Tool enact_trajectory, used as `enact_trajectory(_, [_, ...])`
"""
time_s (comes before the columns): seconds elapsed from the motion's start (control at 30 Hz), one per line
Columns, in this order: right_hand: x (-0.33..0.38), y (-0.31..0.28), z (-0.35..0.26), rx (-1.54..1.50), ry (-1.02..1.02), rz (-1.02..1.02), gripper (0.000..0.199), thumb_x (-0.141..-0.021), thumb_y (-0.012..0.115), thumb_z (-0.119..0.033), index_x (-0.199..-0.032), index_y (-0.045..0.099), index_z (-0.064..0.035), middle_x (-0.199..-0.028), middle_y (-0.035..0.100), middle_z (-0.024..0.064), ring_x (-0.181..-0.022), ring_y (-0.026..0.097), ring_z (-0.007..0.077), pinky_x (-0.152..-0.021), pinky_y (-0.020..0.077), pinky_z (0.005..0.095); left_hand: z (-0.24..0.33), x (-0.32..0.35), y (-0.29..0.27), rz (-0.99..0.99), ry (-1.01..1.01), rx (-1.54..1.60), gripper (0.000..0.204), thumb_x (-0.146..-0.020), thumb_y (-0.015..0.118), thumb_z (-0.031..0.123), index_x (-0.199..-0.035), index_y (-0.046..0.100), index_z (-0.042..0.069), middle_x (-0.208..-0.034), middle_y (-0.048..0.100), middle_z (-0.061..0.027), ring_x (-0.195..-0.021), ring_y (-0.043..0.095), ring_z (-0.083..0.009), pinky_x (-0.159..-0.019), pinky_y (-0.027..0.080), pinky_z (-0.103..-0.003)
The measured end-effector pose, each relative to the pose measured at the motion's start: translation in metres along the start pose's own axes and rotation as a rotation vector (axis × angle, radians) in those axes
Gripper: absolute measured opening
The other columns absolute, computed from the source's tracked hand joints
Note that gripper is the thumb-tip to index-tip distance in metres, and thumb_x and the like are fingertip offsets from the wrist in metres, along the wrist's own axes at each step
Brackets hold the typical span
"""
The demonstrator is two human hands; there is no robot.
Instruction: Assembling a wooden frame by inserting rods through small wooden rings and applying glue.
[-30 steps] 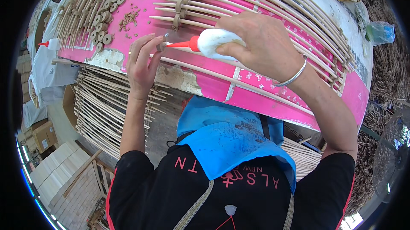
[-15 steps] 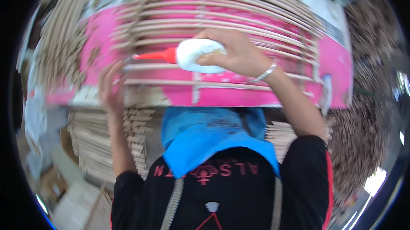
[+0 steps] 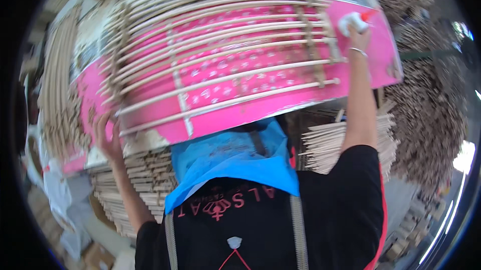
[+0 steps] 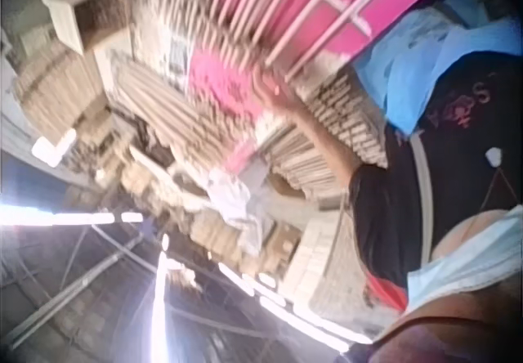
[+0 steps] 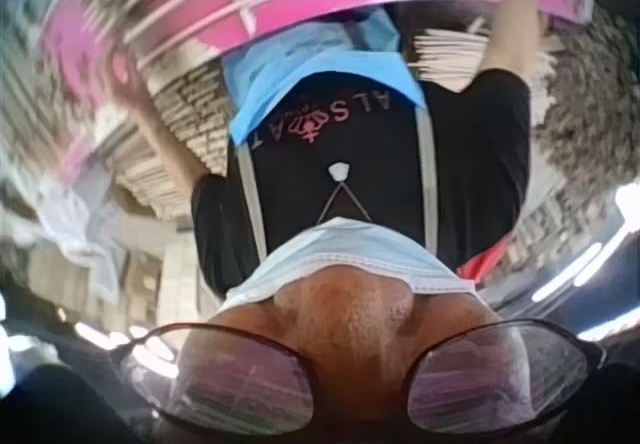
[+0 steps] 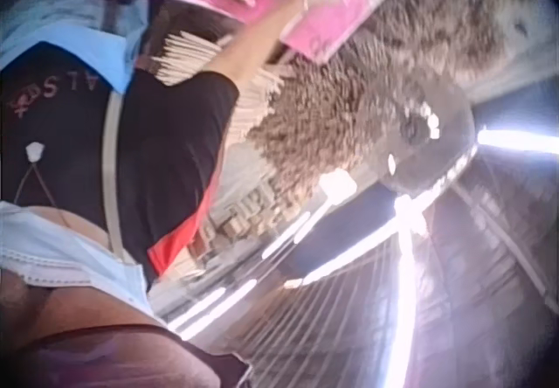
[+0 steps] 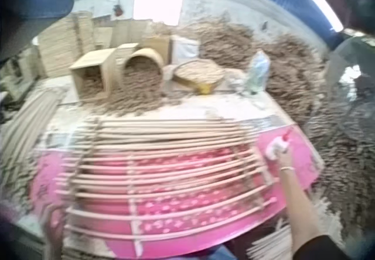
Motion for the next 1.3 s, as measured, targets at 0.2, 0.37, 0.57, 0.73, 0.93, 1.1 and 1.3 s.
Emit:
enact_trajectory(0.2, [-0.038,-0.082,0.008,0.943,-0.267,0.142,0.052,-0.086,0.085,-0.023,-0.126,0.067,0.0045,-0.116,0.073,0.0120,-0.105,0.068,0.0214,-0.093,0.0528,0.0328,0.007,-0.016,0.012,-0.033,-0.035,0.087,0.040,-0.080,0.074,-0.003,-0.119,0.069,0.002,-0.113,0.067,-0.0134,-0.109,0.064,-0.0314,-0.096,0.050,-0.040])
enact_trajectory(0.37, [0.166,0.066,-0.137,0.181,-0.364,-0.283,0.041,-0.090,0.078,-0.012,-0.127,0.065,0.0009,-0.114,0.069,0.0129,-0.108,0.065,0.0234,-0.096,0.0526,0.0351,0.005,-0.010,-0.002,-0.035,-0.066,0.035,0.039,-0.081,0.075,-0.003,-0.119,0.069,0.003,-0.112,0.067,-0.0120,-0.107,0.065,-0.0307,-0.092,0.052,-0.039])
enact_trajectory(0.57, [0.301,0.200,-0.197,0.342,-0.568,-0.821,0.028,-0.082,0.077,-0.004,-0.108,0.069,-0.0037,-0.094,0.068,0.0101,-0.091,0.066,0.0285,-0.080,0.0505,0.0379,0.001,-0.013,0.005,-0.072,-0.061,0.045,0.040,-0.081,0.076,0.000,-0.120,0.069,0.006,-0.113,0.066,-0.0117,-0.106,0.065,-0.0312,-0.091,0.053,-0.039])
enact_trajectory(0.73, [0.300,0.209,-0.199,0.271,-0.555,-0.886,0.018,-0.084,0.075,-0.004,-0.100,0.070,-0.0013,-0.092,0.066,0.0100,-0.087,0.065,0.0280,-0.078,0.0509,0.0376,0.003,-0.016,0.007,-0.079,-0.032,0.004,0.042,-0.078,0.078,0.007,-0.120,0.071,0.010,-0.114,0.066,-0.0088,-0.110,0.063,-0.0294,-0.094,0.049,-0.041])
enact_trajectory(0.93, [0.305,0.219,-0.217,0.359,-0.707,-0.903,0.017,-0.087,0.075,-0.009,-0.102,0.072,-0.0021,-0.094,0.065,0.0108,-0.086,0.065,0.0269,-0.075,0.0513,0.0373,0.002,-0.017,0.012,-0.096,-0.017,-0.059,0.043,-0.077,0.079,0.011,-0.119,0.072,0.014,-0.113,0.065,-0.0060,-0.112,0.061,-0.0268,-0.098,0.044,-0.041])
enact_trajectory(1.1, [0.300,0.225,-0.211,0.257,-0.433,-0.878,0.014,-0.090,0.074,-0.012,-0.101,0.072,-0.0036,-0.089,0.064,0.0105,-0.086,0.065,0.0259,-0.075,0.0510,0.0377,0.002,-0.019,0.018,-0.079,0.012,-0.094,0.043,-0.077,0.079,0.011,-0.119,0.072,0.015,-0.112,0.065,-0.0049,-0.110,0.061,-0.0266,-0.096,0.044,-0.041])
enact_trajectory(1.3, [0.305,0.241,-0.209,0.429,-0.635,-0.941,0.011,-0.095,0.067,-0.012,-0.095,0.067,-0.0007,-0.090,0.063,0.0120,-0.082,0.063,0.0266,-0.077,0.0490,0.0377,0.006,-0.019,0.021,-0.061,0.035,-0.204,0.042,-0.078,0.078,0.012,-0.119,0.072,0.015,-0.109,0.064,-0.0033,-0.107,0.060,-0.0250,-0.098,0.041,-0.041])
Point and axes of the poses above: each hand's wrist, its own x-axis away from the middle knuckle, its own y-axis out of the palm, z = x × y, the point moved 10 cm from there along -x, towards the middle knuckle
